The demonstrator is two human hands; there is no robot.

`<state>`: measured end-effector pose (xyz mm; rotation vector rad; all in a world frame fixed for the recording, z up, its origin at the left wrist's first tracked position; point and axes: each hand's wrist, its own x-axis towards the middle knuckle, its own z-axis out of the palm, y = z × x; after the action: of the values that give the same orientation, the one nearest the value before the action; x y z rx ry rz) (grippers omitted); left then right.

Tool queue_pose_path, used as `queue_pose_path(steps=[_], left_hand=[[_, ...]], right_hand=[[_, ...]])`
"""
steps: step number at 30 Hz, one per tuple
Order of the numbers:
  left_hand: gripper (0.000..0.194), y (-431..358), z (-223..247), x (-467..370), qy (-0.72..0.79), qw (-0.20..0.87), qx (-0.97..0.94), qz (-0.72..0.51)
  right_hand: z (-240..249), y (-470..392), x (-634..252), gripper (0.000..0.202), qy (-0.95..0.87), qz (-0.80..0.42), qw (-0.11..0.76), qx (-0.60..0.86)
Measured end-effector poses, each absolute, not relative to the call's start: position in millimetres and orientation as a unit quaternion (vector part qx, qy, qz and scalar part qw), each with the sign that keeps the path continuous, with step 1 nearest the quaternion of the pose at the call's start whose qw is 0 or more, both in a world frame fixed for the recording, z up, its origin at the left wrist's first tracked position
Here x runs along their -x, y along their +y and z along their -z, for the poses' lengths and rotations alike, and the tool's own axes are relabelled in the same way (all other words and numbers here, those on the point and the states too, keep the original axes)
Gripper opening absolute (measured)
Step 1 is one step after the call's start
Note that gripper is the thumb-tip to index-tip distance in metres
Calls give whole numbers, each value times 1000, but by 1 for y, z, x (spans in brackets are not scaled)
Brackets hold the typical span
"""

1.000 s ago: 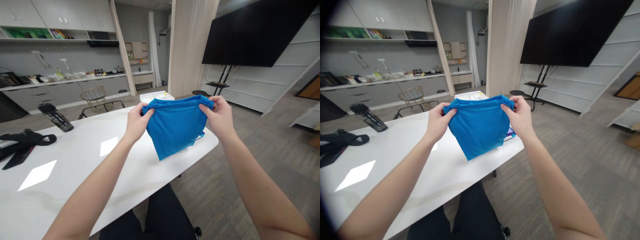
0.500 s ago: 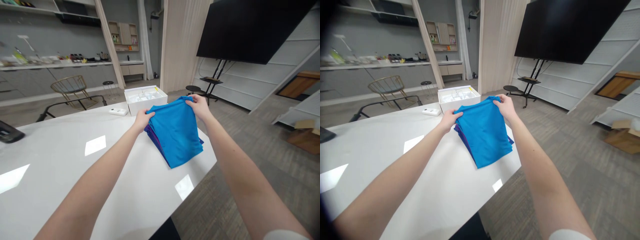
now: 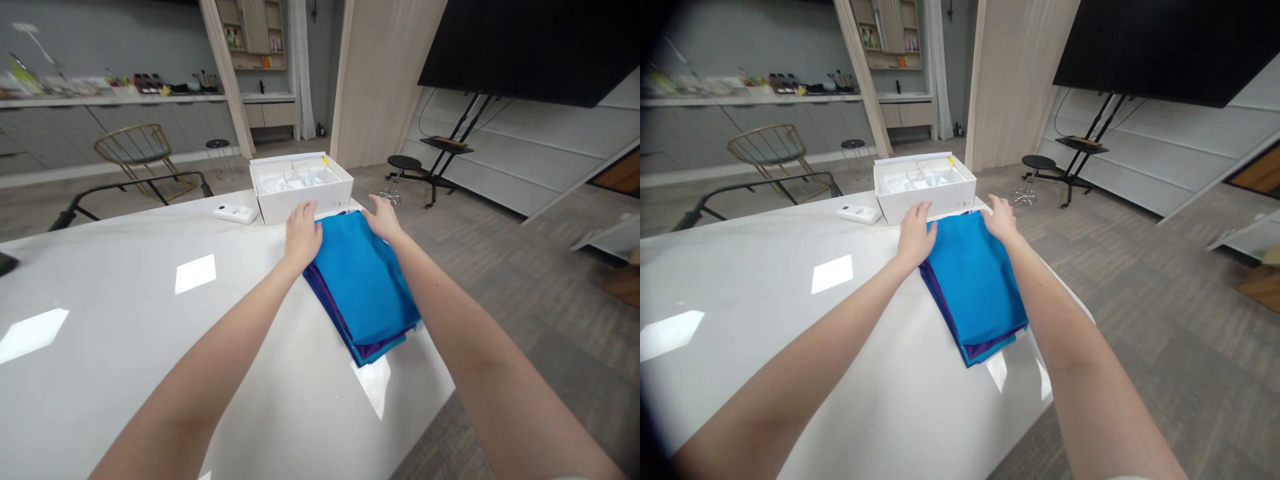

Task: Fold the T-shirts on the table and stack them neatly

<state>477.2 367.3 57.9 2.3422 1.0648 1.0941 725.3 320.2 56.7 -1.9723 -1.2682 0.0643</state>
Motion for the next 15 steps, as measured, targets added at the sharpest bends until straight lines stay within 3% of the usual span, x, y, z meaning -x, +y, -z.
queue_pose_path(steps=[3, 6, 11, 15], left_hand=[[47, 343, -43, -486, 272, 193, -891, -307], [48, 324, -28, -489, 283, 223, -905, -227], [59, 276, -30, -483, 271, 166, -908, -274], [59, 220, -27, -480, 225, 158, -930, -243]], right_hand=[[-36, 305, -705, 50, -588, -40, 356, 725], [-17, 280, -702, 54, -622, -116, 328, 702], [-9, 217, -717, 70, -547, -138, 334, 755], [-12, 155, -696, 67, -543, -108, 385, 738]])
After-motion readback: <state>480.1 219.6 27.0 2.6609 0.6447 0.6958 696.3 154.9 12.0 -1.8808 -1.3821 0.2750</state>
